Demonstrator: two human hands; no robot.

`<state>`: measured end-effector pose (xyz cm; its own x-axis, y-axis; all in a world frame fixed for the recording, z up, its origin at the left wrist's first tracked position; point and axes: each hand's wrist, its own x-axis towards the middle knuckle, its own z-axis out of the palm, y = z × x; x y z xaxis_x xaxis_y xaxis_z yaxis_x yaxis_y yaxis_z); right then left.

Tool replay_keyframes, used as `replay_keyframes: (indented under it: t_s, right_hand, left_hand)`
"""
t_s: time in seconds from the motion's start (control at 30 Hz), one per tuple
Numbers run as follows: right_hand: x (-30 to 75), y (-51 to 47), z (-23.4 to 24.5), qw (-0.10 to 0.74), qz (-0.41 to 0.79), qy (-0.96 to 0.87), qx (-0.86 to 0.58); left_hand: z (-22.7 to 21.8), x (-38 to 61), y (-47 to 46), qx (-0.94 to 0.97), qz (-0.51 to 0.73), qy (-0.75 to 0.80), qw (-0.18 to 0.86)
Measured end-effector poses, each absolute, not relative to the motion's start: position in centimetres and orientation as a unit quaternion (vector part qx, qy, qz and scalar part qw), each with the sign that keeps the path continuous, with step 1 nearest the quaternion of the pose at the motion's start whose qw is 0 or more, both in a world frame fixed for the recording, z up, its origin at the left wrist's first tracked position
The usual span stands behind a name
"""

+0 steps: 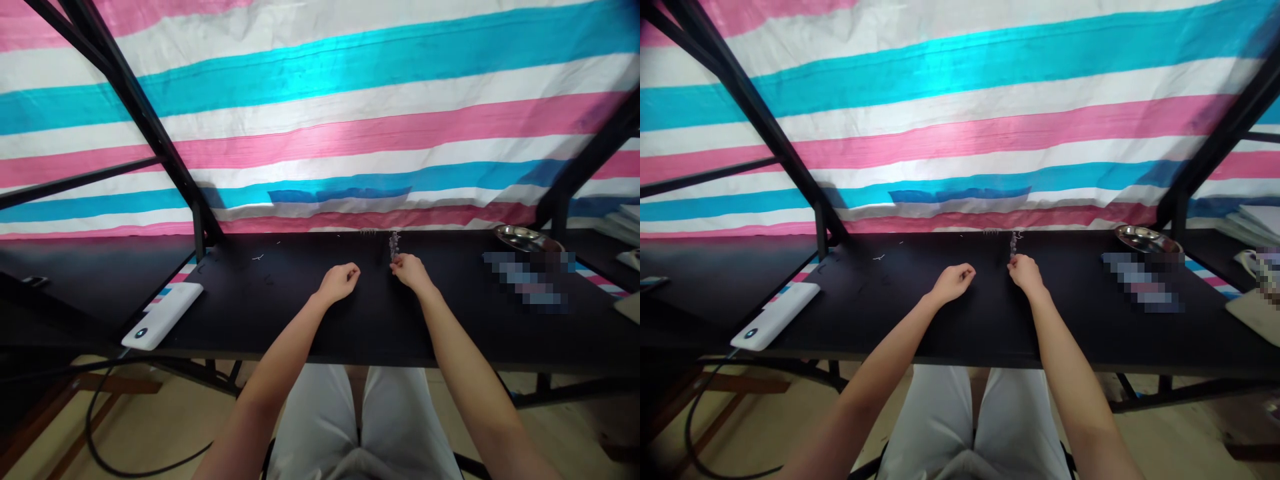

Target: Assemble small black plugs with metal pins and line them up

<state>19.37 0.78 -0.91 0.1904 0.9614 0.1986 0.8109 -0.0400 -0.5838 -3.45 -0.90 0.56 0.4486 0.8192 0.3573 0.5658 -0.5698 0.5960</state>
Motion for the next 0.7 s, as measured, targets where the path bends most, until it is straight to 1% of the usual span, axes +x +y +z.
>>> replay_keyframes:
  t_s: [0.27,0.43,0.7]
  right_hand:
    - [19.1,-0.1,0.4,0.233,0.096,-0.587,-0.769]
    - [19.1,-0.3,0.6,0.188,0.106,-0.582,-0.784]
    - [21.0,0.0,0.4,0.17,0.161,-0.592,-0.771]
  left_hand:
    - [0.6,-3.4,-1.0,0.835,0.303,0.418,0.188]
    - [0.8,-3.3,-1.1,0.838,0.272,0.44,0.174]
    - [0.7,-3.3,-1.2,0.821,0.283,0.489,0.084]
